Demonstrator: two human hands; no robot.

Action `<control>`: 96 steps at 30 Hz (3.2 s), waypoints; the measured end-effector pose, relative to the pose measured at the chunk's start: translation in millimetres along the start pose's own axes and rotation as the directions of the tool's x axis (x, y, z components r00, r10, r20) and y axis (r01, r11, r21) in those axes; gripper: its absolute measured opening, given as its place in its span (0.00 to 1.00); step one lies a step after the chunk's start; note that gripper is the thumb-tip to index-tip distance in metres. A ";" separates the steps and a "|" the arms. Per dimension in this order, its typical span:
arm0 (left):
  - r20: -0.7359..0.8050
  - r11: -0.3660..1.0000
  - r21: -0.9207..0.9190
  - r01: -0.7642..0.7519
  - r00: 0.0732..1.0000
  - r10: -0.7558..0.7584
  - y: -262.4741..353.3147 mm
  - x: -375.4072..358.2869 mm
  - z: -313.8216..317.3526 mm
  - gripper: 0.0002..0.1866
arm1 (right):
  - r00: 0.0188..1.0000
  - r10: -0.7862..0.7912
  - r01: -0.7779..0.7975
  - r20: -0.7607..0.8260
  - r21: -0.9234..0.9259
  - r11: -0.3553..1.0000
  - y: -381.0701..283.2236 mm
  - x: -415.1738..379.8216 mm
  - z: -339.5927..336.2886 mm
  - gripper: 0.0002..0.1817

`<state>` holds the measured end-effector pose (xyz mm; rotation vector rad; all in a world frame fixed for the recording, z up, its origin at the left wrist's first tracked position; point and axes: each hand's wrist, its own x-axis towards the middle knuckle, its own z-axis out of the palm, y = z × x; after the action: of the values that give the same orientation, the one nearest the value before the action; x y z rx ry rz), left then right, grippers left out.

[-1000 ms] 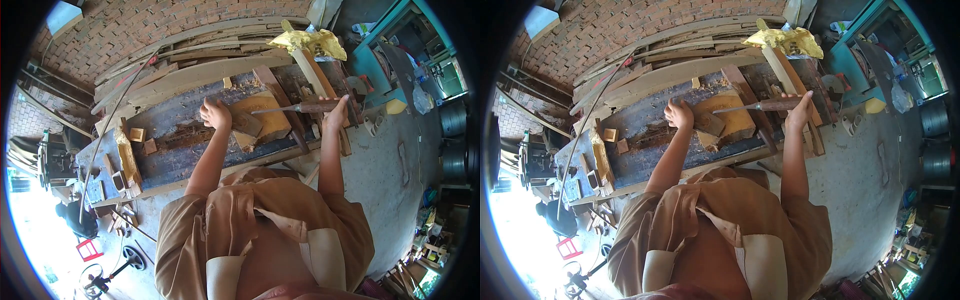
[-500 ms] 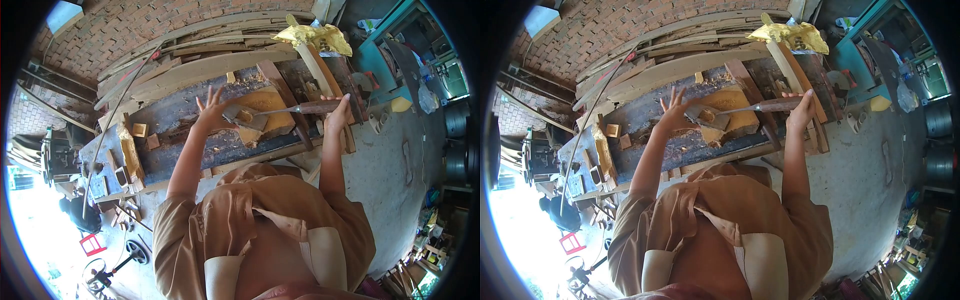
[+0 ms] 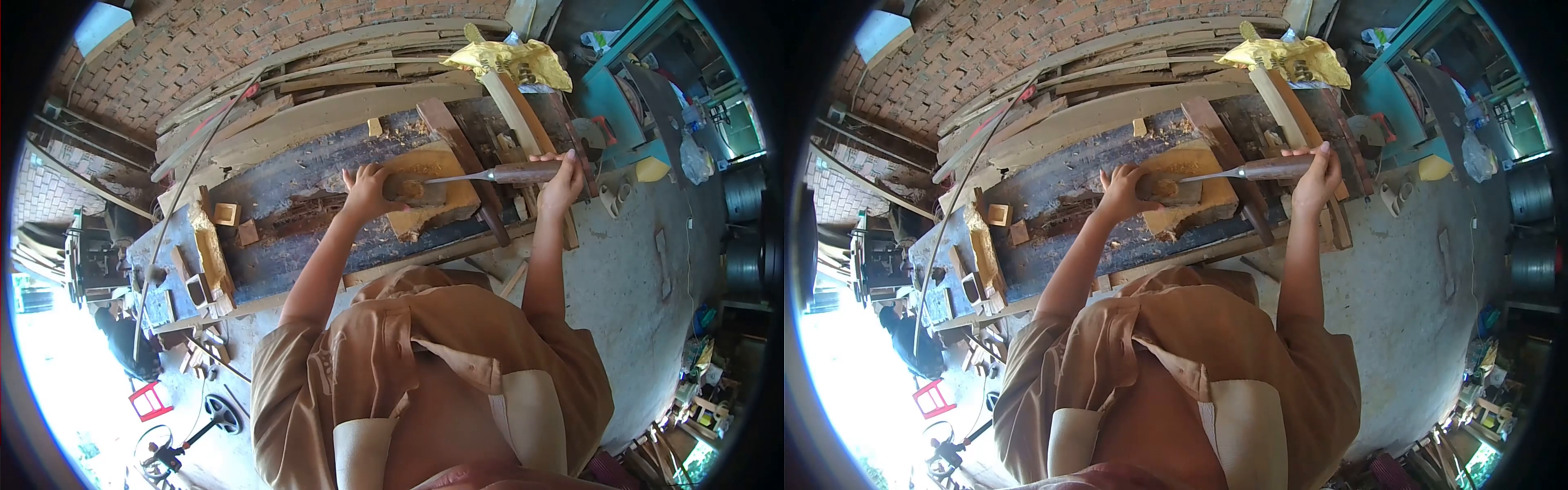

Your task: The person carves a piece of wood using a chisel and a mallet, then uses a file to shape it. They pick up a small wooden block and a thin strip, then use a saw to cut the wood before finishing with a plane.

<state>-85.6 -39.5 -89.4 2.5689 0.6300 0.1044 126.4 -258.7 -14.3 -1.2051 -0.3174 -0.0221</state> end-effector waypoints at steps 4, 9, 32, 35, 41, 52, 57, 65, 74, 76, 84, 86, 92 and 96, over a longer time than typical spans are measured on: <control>-0.082 0.999 -0.015 -0.029 0.996 0.028 -3.6 -1.7 9.8 0.44 | 0.999 -0.008 0.009 0.037 -0.029 1.000 -6.7 0.2 2.2 0.15; -0.073 1.000 -0.007 -0.018 0.997 0.017 -3.6 -2.8 10.2 0.45 | 0.973 -0.101 0.132 0.206 -0.142 0.981 -23.3 -3.3 18.4 0.15; -0.196 0.999 0.011 -0.043 0.980 0.044 -8.5 -7.7 18.8 0.45 | 0.995 -0.103 0.103 0.006 -0.108 0.989 -16.1 0.6 29.1 0.15; -0.198 0.999 0.001 -0.045 0.979 0.044 -7.6 -7.6 18.1 0.45 | 0.996 -0.093 0.093 0.005 -0.125 0.988 -15.1 1.6 30.7 0.15; -0.198 0.999 0.017 -0.037 0.979 0.040 -5.6 -7.6 17.3 0.44 | 0.993 -0.117 0.118 0.019 -0.154 0.981 -15.4 3.6 35.8 0.16; -0.156 0.999 0.043 -0.026 0.987 0.033 -5.6 -6.9 13.9 0.44 | 0.992 -0.110 0.116 0.061 -0.118 0.986 -18.4 7.0 43.5 0.17; -0.159 0.999 0.035 -0.024 0.987 0.029 -5.1 -6.7 14.2 0.44 | 0.996 -0.085 0.088 0.040 -0.104 0.991 -17.3 9.7 41.8 0.17; -0.161 0.999 0.033 -0.031 0.986 0.036 -5.5 -6.7 13.8 0.44 | 0.996 -0.080 0.084 0.035 -0.123 0.989 -16.6 11.0 41.1 0.17; -0.175 0.998 0.038 -0.041 0.984 0.047 -6.0 -6.6 13.8 0.44 | 0.997 -0.062 0.066 0.045 -0.105 0.992 -14.6 12.2 42.2 0.17; -0.175 0.998 0.043 -0.038 0.984 0.045 -5.7 -6.7 14.1 0.43 | 0.994 -0.083 0.093 0.075 -0.138 0.986 -18.6 10.3 46.0 0.17; -0.029 0.999 -0.008 -0.053 0.998 0.053 26.8 4.2 -9.4 0.47 | 0.931 -0.207 0.295 0.299 -0.289 0.911 -34.1 -5.1 69.4 0.16; -0.092 0.987 -0.064 -0.145 0.986 0.139 53.3 13.6 -23.0 0.47 | 0.935 -0.194 0.285 0.298 -0.306 0.908 -40.4 -9.8 78.2 0.15; -0.236 0.679 -0.572 -0.461 0.885 0.402 124.4 50.3 -61.3 0.32 | 0.773 -0.301 0.582 0.558 -0.436 0.687 -69.8 -23.9 104.9 0.17; -0.375 0.459 -0.722 -0.518 0.850 0.369 136.4 62.9 -61.8 0.17 | 0.623 -0.393 0.765 0.676 -0.422 0.487 -64.1 -16.9 104.7 0.24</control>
<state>15.6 -89.2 27.5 1.7289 -0.1066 0.6439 74.4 -188.3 73.3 -1.7827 -1.3119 -0.5116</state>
